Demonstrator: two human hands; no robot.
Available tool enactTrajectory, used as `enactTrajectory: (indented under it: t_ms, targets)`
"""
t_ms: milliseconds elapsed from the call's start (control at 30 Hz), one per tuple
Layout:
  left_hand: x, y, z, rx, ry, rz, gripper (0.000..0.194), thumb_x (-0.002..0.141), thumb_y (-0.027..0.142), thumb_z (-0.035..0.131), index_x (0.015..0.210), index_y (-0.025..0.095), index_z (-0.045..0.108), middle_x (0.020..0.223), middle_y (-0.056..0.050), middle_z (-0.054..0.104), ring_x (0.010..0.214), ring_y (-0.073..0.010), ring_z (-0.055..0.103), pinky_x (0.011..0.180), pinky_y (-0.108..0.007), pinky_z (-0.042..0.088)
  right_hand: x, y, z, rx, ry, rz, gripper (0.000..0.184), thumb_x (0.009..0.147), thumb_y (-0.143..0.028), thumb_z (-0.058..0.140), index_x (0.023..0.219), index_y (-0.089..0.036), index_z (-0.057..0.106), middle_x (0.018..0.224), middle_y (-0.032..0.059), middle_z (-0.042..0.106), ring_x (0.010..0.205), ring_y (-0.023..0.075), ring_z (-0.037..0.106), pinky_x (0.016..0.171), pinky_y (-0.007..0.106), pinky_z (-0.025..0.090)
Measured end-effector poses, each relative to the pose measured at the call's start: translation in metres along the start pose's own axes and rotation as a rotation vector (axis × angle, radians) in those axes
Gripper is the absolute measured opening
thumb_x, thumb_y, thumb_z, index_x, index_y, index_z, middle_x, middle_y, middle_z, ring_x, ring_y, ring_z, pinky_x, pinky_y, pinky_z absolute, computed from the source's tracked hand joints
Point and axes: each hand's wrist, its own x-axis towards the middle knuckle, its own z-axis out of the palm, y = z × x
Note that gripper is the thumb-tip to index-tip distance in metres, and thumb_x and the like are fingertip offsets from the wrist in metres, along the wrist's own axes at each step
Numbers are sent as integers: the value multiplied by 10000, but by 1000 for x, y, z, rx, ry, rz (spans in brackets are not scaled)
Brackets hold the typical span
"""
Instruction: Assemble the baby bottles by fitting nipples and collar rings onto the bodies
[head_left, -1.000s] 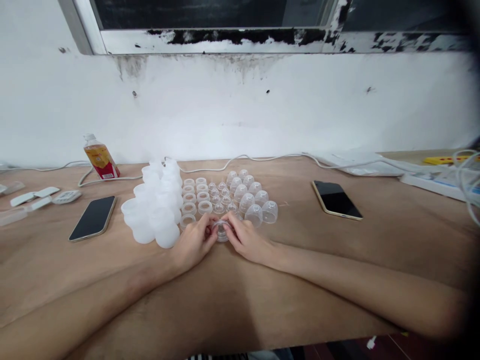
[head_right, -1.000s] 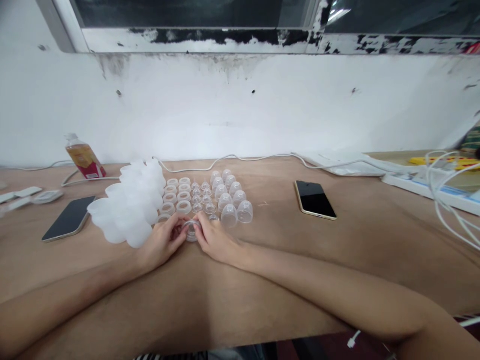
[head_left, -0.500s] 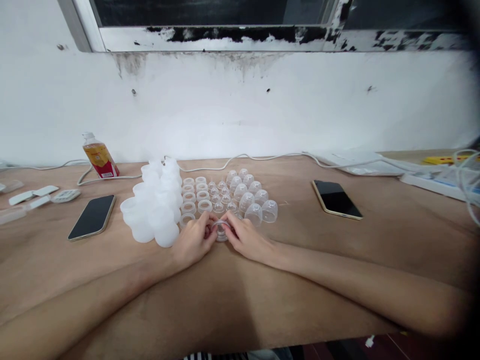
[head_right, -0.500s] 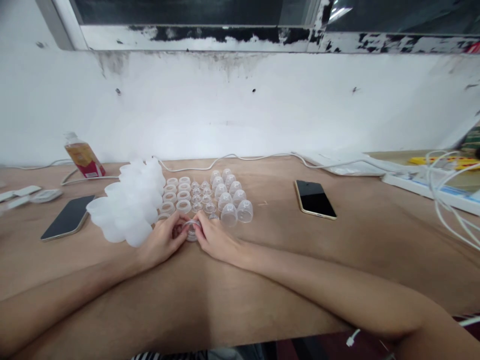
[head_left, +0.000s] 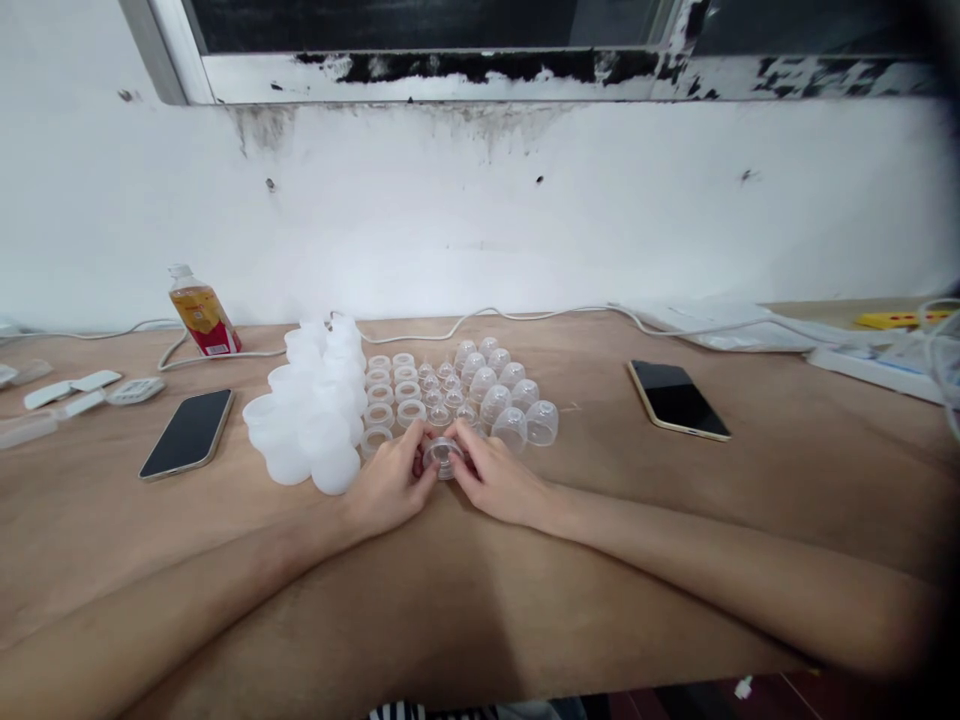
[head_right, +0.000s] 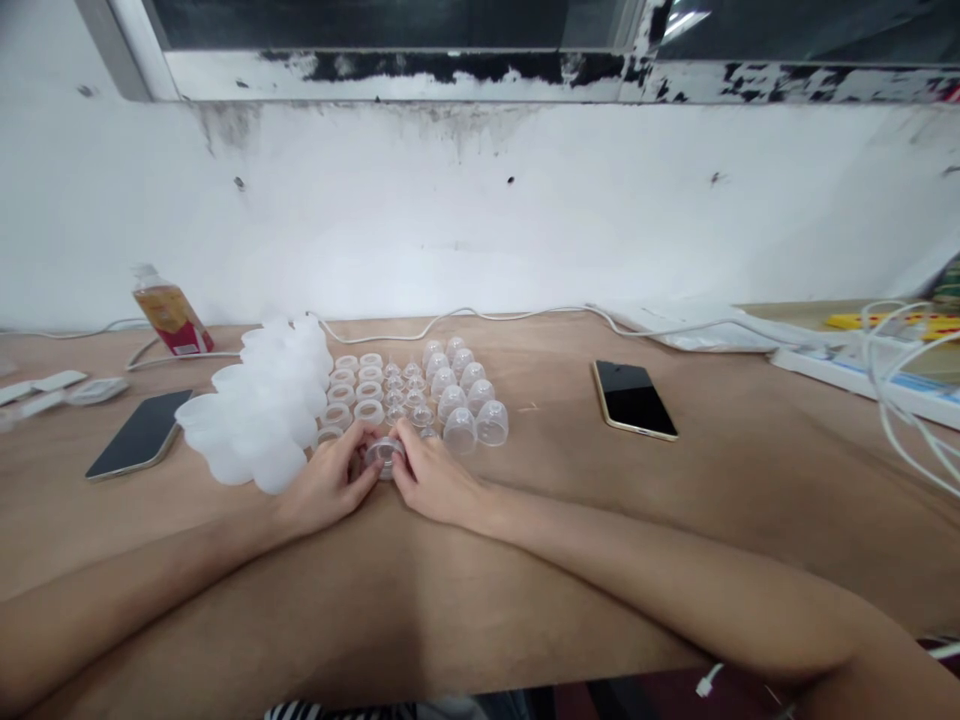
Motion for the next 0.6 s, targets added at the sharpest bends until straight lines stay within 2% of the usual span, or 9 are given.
enactTrajectory:
  t_ms: [200,367,500,600]
  targets:
    - [3,-2,3,18,-4,-1,143,753,154,401,888,191,373,633,35,476,543,-118,464,509,-221,337,2,1,1,-13,-10,10,108,787,-158,351,888,-192,369,627,-37,479,520,95,438,527,215,318]
    - [9,-5,6,122,44,-12,133,740,114,375,846,194,365,640,25,482,572,-137,485,528,-235,338,4,2,9,-54,16,55,92,783,-162,357,860,-195,395,633,-22,490,537,105,446,510,216,313]
    - [7,-5,5,122,46,-8,127,784,179,375,909,198,377,658,25,517,577,-136,511,535,-232,356,4,2,12,-20,32,82,161,788,-181,370,941,-194,417,663,-8,523,561,114,475,535,223,343]
    - [3,-5,3,118,33,25,200,818,233,351,1014,191,364,692,10,542,576,-131,521,532,-227,377,4,0,8,51,84,80,244,784,-161,368,1017,-195,433,702,-2,552,571,111,490,554,226,360]
